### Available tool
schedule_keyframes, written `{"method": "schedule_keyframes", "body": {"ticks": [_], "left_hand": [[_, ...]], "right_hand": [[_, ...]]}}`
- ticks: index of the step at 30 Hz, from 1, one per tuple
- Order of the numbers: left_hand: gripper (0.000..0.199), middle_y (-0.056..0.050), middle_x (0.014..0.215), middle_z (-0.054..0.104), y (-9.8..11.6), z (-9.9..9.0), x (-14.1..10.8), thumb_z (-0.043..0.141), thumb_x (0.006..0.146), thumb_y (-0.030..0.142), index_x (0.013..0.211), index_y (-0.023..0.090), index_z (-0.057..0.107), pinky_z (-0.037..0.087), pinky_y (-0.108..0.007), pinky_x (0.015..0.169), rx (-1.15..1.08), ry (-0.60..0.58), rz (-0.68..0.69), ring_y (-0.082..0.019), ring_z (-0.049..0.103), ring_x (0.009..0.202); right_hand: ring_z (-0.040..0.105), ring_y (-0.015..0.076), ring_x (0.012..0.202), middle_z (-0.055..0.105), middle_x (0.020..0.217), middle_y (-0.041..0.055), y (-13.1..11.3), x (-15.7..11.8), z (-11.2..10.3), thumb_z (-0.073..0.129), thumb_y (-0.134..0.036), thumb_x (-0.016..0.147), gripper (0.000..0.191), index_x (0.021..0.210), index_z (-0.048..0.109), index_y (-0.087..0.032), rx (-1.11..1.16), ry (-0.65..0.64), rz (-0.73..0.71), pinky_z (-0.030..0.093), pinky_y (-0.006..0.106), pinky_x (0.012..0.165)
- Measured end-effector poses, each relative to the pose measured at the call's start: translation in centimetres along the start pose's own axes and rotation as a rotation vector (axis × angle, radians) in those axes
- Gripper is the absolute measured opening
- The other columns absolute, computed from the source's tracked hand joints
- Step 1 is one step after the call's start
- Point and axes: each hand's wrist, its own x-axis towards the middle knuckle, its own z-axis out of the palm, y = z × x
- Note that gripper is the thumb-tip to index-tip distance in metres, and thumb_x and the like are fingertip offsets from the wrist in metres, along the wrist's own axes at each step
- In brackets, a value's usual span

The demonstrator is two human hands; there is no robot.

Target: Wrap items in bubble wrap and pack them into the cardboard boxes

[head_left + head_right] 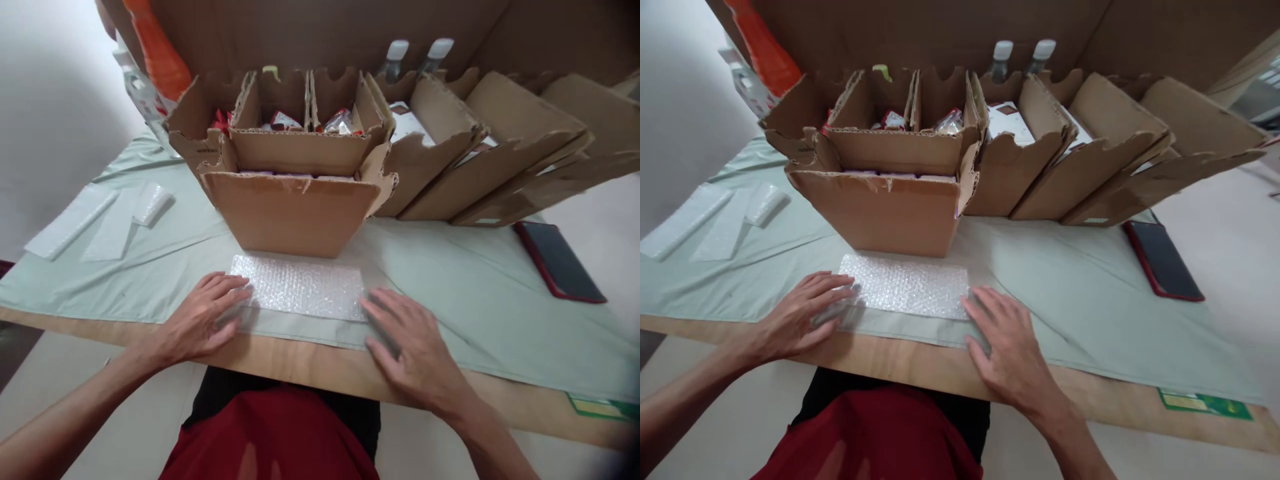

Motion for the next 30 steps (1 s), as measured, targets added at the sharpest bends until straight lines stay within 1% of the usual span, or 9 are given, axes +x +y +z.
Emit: {"method": "schedule_keyframes", "body": {"ticks": [3, 6, 10, 14, 19, 21, 24, 27, 30], "left_hand": [[0.036, -0.013, 0.138, 0.065, 1.7, -1.0, 0.8, 0.056, 0.095, 0.019, 0.131, 0.023, 0.058, 0.049, -0.05, 0.107, -0.074, 0.088, -0.011, -0.029, 0.059, 0.128], [0.032, -0.014, 0.139, 0.065, 3.2, -0.5, 3.1, 0.057, 0.098, 0.021, 0.13, 0.021, 0.06, 0.048, -0.05, 0.11, -0.051, 0.137, 0.014, -0.03, 0.056, 0.133], [0.041, -0.018, 0.147, 0.059, 2.7, 2.3, 4.3, 0.053, 0.102, 0.035, 0.137, 0.016, 0.059, 0.036, -0.062, 0.119, 0.043, -0.011, -0.033, -0.037, 0.049, 0.142], [0.051, -0.013, 0.165, 0.041, 0.7, 4.0, 2.6, 0.046, 0.106, 0.042, 0.153, 0.023, 0.047, 0.025, -0.062, 0.125, 0.033, -0.156, -0.079, -0.034, 0.033, 0.155], [0.053, -0.009, 0.167, 0.039, 0.4, 4.0, 1.7, 0.047, 0.105, 0.049, 0.153, 0.027, 0.045, 0.02, -0.058, 0.128, -0.059, -0.094, -0.069, -0.032, 0.029, 0.157], [0.046, -0.011, 0.159, 0.05, 0.3, 3.6, 1.7, 0.046, 0.105, 0.043, 0.147, 0.027, 0.05, 0.027, -0.057, 0.125, -0.051, 0.034, -0.134, -0.032, 0.04, 0.15], [0.036, -0.013, 0.128, 0.068, -0.3, 2.6, 1.2, 0.047, 0.102, 0.037, 0.133, 0.024, 0.06, 0.045, -0.052, 0.107, 0.076, 0.194, -0.326, -0.031, 0.062, 0.121], [0.033, -0.012, 0.101, 0.071, -0.9, 1.7, 0.6, 0.049, 0.099, 0.042, 0.118, 0.021, 0.066, 0.05, -0.048, 0.088, 0.229, 0.152, -0.489, -0.031, 0.065, 0.096], [0.032, -0.01, 0.091, 0.07, -0.9, 1.6, 0.5, 0.054, 0.096, 0.047, 0.102, 0.02, 0.069, 0.049, -0.047, 0.085, 0.295, 0.073, -0.584, -0.032, 0.064, 0.093]], "right_hand": [[0.06, 0.0319, 0.13, 0.064, 0.141, 0.0116, -0.7, 1.1, -0.8, 0.053, -0.024, 0.098, 0.039, 0.137, 0.061, -0.023, 0.055, 0.067, 0.062, 0.05, 0.052, 0.102], [0.058, 0.0297, 0.133, 0.062, 0.145, 0.0127, -4.0, 5.0, -0.2, 0.048, -0.017, 0.1, 0.038, 0.135, 0.063, -0.021, 0.139, -0.02, -0.032, 0.05, 0.052, 0.106], [0.05, 0.0297, 0.141, 0.054, 0.153, 0.0149, -6.8, 9.0, 2.3, 0.052, -0.02, 0.101, 0.038, 0.138, 0.061, -0.017, 0.155, -0.217, -0.139, 0.047, 0.051, 0.112], [0.051, 0.0322, 0.141, 0.056, 0.153, 0.0138, -3.2, 5.5, 3.3, 0.052, -0.028, 0.103, 0.039, 0.14, 0.06, -0.018, 0.063, -0.215, -0.122, 0.047, 0.054, 0.11], [0.063, 0.0304, 0.128, 0.07, 0.135, 0.0095, 2.4, 0.2, 0.2, 0.044, -0.035, 0.106, 0.034, 0.124, 0.07, -0.022, 0.053, -0.033, 0.202, 0.051, 0.053, 0.101], [0.066, 0.0304, 0.122, 0.074, 0.125, 0.0089, 2.9, 0.8, -0.4, 0.045, -0.039, 0.105, 0.033, 0.116, 0.073, -0.024, 0.063, 0.022, 0.257, 0.051, 0.052, 0.1], [0.064, 0.0323, 0.124, 0.071, 0.129, 0.0112, 2.7, 3.8, 0.7, 0.046, -0.041, 0.103, 0.036, 0.121, 0.072, -0.023, 0.065, 0.034, 0.242, 0.05, 0.053, 0.102], [0.06, 0.0375, 0.128, 0.064, 0.139, 0.0185, 2.6, 6.4, 2.8, 0.049, -0.042, 0.099, 0.042, 0.125, 0.069, -0.015, 0.037, 0.009, 0.242, 0.048, 0.056, 0.103], [0.06, 0.0387, 0.127, 0.064, 0.139, 0.0205, 2.4, 7.0, 4.2, 0.053, -0.04, 0.096, 0.035, 0.114, 0.07, -0.015, 0.055, 0.031, 0.226, 0.046, 0.057, 0.103]]}}
